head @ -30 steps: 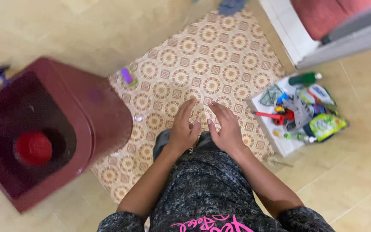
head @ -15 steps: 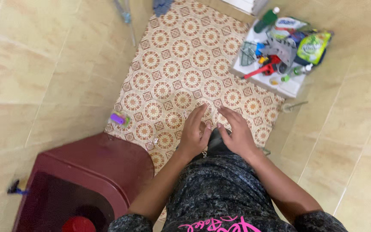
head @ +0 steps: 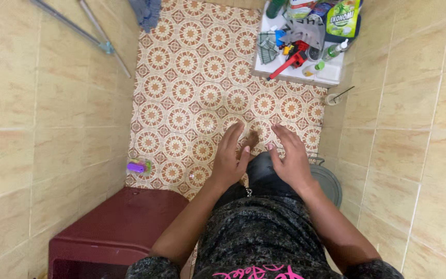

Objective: The person scrubs the exterior of a large maroon basin with a purple brush, then rinses the basin using a red bowl to scoop and pour water. Finally, the person picks up a small checkered cloth from a nearby shelf.

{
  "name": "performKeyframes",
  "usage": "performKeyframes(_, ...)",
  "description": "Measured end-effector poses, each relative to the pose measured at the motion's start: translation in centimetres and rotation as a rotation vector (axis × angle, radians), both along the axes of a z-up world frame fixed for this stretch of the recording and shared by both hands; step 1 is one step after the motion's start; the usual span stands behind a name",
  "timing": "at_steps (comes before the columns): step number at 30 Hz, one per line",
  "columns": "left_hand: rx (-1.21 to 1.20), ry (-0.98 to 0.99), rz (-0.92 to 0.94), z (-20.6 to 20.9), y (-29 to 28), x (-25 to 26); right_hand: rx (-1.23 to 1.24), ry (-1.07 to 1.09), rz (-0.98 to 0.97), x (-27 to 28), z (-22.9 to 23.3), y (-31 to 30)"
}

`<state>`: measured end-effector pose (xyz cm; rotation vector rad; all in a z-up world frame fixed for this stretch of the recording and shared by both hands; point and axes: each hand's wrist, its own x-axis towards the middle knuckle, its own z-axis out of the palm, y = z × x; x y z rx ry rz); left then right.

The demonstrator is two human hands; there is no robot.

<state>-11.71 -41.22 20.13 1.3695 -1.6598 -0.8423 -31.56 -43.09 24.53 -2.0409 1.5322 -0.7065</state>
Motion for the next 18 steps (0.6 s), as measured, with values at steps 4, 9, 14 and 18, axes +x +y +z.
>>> performKeyframes(4,0.024,0.044,-0.06,0.0,-3.4,-1.6,-0.052,-0.003,-0.04,-1.4,-0.8,-2.8)
performKeyframes(9,0.042,0.02,-0.11,-0.7,-8.5,-3.8,-0.013,0.021,-0.083,-3.3,-2.0,-7.5)
performKeyframes(14,0.101,0.018,-0.099,-1.9,-13.4,-5.4,-0.041,0.023,-0.099,-5.3,-4.1,-12.7)
performKeyframes(18,0.074,0.01,-0.1,-3.9,-17.2,-6.9,-0.015,0.044,-0.102,-7.6,-6.3,-17.1)
